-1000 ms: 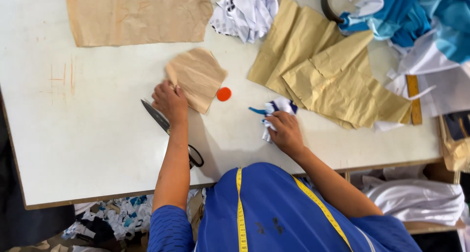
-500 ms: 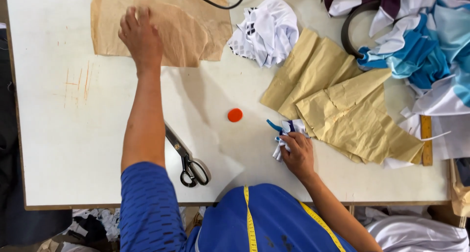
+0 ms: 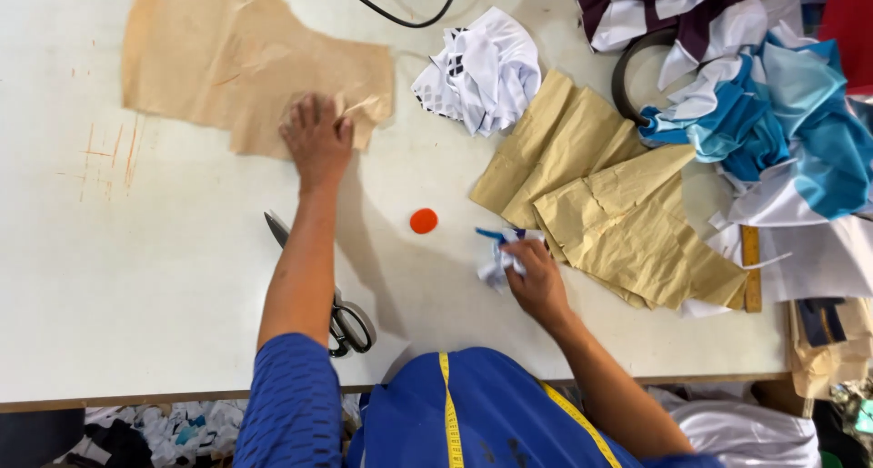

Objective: The person uses shears to cut a light blue fabric piece on a white table. They then handle a white jersey with blue and black graphics, folding and arranging it. Finally, they fold a brown paper pattern and place it into a drawer.

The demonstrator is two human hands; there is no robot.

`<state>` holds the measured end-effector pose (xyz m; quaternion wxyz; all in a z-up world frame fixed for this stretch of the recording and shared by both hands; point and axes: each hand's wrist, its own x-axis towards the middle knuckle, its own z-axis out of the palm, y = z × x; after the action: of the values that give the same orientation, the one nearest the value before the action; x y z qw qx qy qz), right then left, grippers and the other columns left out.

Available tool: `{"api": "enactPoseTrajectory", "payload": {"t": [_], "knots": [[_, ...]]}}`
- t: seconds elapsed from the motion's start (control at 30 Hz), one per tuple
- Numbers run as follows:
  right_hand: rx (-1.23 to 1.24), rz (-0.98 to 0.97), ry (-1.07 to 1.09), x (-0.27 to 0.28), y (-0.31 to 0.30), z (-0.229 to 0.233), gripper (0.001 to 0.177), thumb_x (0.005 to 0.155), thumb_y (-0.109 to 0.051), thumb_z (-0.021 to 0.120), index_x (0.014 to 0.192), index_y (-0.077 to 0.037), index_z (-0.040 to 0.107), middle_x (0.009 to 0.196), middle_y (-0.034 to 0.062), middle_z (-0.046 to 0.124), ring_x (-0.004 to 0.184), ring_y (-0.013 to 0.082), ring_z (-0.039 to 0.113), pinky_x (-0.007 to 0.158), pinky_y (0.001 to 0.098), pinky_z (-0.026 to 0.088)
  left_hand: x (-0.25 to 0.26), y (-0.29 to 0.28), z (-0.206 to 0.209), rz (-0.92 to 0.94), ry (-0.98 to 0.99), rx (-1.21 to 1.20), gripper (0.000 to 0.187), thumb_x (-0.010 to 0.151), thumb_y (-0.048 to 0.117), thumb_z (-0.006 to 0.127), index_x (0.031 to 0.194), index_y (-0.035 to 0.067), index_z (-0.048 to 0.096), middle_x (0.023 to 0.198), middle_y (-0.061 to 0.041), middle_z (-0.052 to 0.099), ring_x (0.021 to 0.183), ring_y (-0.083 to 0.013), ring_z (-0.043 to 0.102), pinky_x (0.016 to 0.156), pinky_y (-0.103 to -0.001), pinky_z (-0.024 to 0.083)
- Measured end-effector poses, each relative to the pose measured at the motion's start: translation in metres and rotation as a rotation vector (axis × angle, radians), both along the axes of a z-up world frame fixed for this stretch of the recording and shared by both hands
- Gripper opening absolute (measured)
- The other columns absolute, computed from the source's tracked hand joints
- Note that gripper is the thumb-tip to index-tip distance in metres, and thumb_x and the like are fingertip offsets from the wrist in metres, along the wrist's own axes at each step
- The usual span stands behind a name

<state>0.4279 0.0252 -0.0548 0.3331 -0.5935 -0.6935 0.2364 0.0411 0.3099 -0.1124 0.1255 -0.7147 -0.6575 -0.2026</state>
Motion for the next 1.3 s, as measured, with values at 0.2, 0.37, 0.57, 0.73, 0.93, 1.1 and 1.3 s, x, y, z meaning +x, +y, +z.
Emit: {"api": "enactPoseTrajectory", "payload": {"t": [0.2, 0.37, 0.57, 0.73, 0.93, 1.1, 1.3], "knots": [[0.461, 0.110, 0.081, -0.008, 0.178, 0.042, 0.031, 0.098, 0.004, 0.066, 0.127, -0.002, 0.072, 0.108, 0.0171, 0.071, 0.097, 0.0319, 0.069, 0.082, 0.0449, 0.059, 0.005, -0.077, 0.049, 0.046, -0.015, 0.154, 0.030, 0.100, 0.034, 0.068, 0.118, 0.011, 0.063, 0.134, -0.016, 0.061, 0.127, -0.0413, 0.057, 0.096, -0.069, 0.041], [-0.020, 0.032, -0.279, -0.041, 0.294, 0.096, 0.061, 0.096, -0.045, 0.064, 0.144, -0.014, 0.043, 0.141, 0.0143, 0.029, 0.129, 0.0361, 0.028, 0.103, 0.0565, 0.027, 0.023, -0.098, 0.046, 0.099, 0.033, 0.050, 0.044, 0.105, 0.039, 0.066, 0.138, 0.011, 0.058, 0.148, -0.019, 0.058, 0.139, -0.0457, 0.051, 0.104, -0.077, 0.038], [0.258, 0.080, -0.583, -0.046, 0.337, -0.033, 0.041, 0.097, -0.035, 0.069, 0.133, -0.016, 0.062, 0.126, 0.0177, 0.060, 0.112, 0.0427, 0.056, 0.089, 0.0621, 0.042, 0.027, -0.087, 0.042, 0.122, -0.017, 0.054, 0.053, 0.102, 0.043, 0.061, 0.141, 0.009, 0.062, 0.148, -0.023, 0.059, 0.138, -0.0493, 0.051, 0.105, -0.079, 0.035], [0.209, -0.446, 0.467, -0.058, 0.341, 0.032, 0.010, 0.083, -0.007, 0.073, 0.088, -0.015, 0.069, 0.079, 0.0010, 0.075, 0.075, 0.0145, 0.068, 0.068, 0.0361, 0.058, 0.026, -0.093, 0.045, 0.150, -0.039, 0.005, 0.054, 0.103, 0.044, 0.060, 0.145, 0.010, 0.057, 0.153, -0.021, 0.055, 0.143, -0.0465, 0.048, 0.115, -0.077, 0.027], [0.338, 0.430, 0.350, -0.204, 0.121, 0.143, 0.033, 0.099, -0.034, 0.065, 0.130, -0.023, 0.061, 0.138, 0.0059, 0.055, 0.132, 0.0272, 0.047, 0.112, 0.0441, 0.029, 0.025, -0.086, 0.019, 0.181, 0.019, 0.100, 0.080, 0.098, 0.074, 0.060, 0.142, 0.007, 0.066, 0.144, -0.017, 0.066, 0.139, -0.0412, 0.058, 0.118, -0.069, 0.027], [0.150, 0.711, -0.052, -0.179, 0.090, 0.108, 0.048, 0.102, -0.048, 0.067, 0.144, -0.025, 0.062, 0.155, 0.0074, 0.051, 0.139, 0.0353, 0.050, 0.115, 0.0488, 0.031, 0.025, -0.097, 0.041, 0.144, -0.089, -0.074, 0.059, 0.100, 0.045, 0.070, 0.148, 0.013, 0.059, 0.155, -0.018, 0.052, 0.146, -0.0450, 0.044, 0.114, -0.078, 0.027], [-0.209, 0.425, -0.522, -0.054, 0.132, -0.018, 0.041, 0.091, -0.028, 0.077, 0.130, -0.029, 0.063, 0.126, 0.0054, 0.056, 0.095, 0.0388, 0.075, 0.078, 0.0475, 0.062, 0.026, -0.093, 0.035, 0.131, -0.077, -0.012, 0.061, 0.096, 0.045, 0.068, 0.146, 0.012, 0.061, 0.150, -0.022, 0.056, 0.141, -0.0481, 0.050, 0.110, -0.080, 0.029]]}}
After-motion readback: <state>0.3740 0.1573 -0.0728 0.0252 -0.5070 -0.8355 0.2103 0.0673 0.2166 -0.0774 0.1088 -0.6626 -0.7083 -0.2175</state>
